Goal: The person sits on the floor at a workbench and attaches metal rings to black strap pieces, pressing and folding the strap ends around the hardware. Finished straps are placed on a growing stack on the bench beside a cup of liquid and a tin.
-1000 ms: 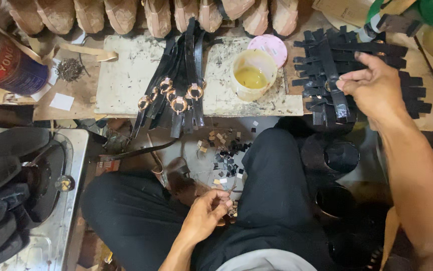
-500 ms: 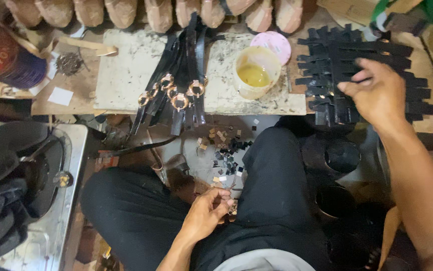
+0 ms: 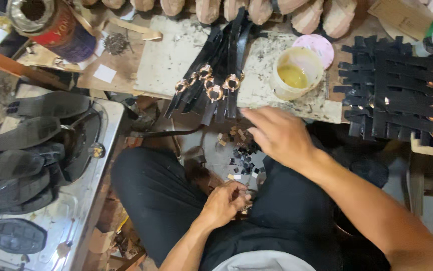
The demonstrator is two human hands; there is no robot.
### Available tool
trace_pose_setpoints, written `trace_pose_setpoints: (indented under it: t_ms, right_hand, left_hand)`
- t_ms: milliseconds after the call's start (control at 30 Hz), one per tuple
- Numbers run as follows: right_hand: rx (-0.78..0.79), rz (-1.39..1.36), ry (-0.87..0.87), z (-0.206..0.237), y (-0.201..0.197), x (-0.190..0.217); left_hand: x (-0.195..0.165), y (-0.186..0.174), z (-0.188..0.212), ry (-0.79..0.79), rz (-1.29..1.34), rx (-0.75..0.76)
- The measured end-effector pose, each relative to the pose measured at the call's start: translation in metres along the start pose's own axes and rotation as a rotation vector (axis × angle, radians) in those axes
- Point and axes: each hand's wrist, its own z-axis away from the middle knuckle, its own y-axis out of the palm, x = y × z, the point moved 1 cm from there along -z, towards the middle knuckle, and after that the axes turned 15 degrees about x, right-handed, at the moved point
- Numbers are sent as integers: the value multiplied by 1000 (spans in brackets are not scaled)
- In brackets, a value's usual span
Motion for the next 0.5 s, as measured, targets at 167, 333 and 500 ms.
trace_pose_setpoints:
  t_ms: [167, 333, 500]
  right_hand:
    - [-29, 191, -169, -42, 29, 6]
    - [-100, 198, -142, -44, 12, -3]
    - [-469, -293, 111, 14, -2, 12]
  left_hand:
    - [-4, -7, 7, 101, 29, -70]
    - [-8, -14, 8, 75, 230, -20]
    - [-22, -16, 4, 209, 350, -54]
